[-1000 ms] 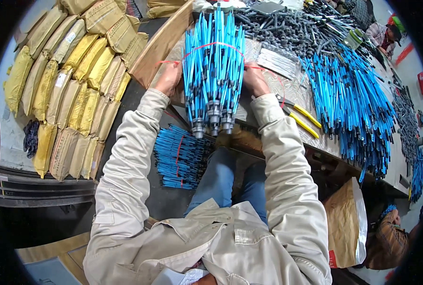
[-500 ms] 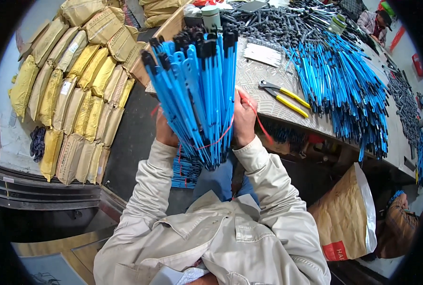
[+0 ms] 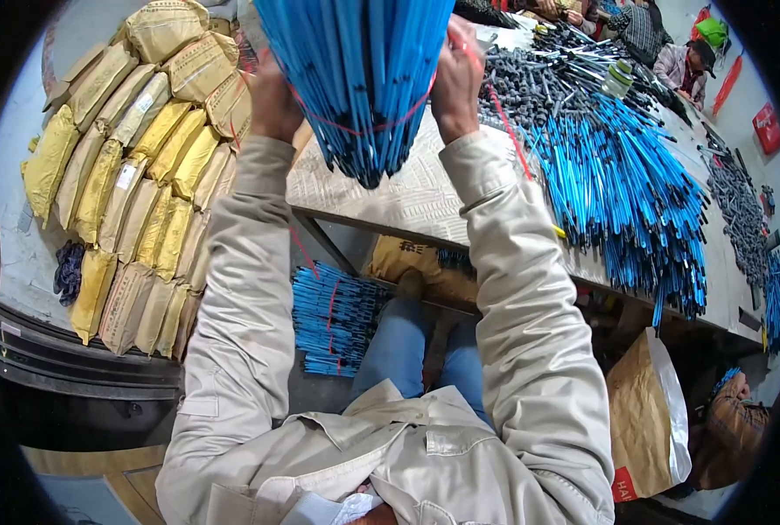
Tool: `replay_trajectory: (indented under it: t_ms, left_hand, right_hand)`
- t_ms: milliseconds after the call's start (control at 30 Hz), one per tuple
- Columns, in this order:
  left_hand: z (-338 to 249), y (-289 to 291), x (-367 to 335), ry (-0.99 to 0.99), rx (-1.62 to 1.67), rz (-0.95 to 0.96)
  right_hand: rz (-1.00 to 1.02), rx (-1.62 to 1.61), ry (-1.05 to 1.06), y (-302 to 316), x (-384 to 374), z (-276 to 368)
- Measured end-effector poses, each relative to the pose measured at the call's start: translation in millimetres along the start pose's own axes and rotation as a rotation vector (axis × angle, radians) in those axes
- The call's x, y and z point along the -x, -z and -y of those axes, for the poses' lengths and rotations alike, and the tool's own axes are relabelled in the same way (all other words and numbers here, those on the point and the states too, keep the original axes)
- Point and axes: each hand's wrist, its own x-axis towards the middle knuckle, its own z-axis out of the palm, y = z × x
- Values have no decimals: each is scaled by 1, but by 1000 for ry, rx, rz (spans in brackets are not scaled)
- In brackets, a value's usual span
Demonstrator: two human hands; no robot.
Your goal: The person bundles groups of blue plastic clothes hangers together with zip ties, then tightens the zip ties with pliers.
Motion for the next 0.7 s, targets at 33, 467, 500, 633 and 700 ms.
replay_trajectory:
  t_ms: [33,467,500,633,700]
  left_hand:
    - [37,-11,27,106,62,0]
    - [-48,2,133,302,862,-176]
    - [-52,20,138,299,834,-178]
    - [-96,52,201,371,1181,-151]
    - [-67,54,191,450,1293,-162]
  right_hand:
    - [34,123,97,-18,6,-3]
    - [75,-679,-660,-8,92,78]
    - [115,-668,-630,-4,110,100]
    - [220,-616,-703,38,196,161]
    - [215,-810,-682,38,243,198]
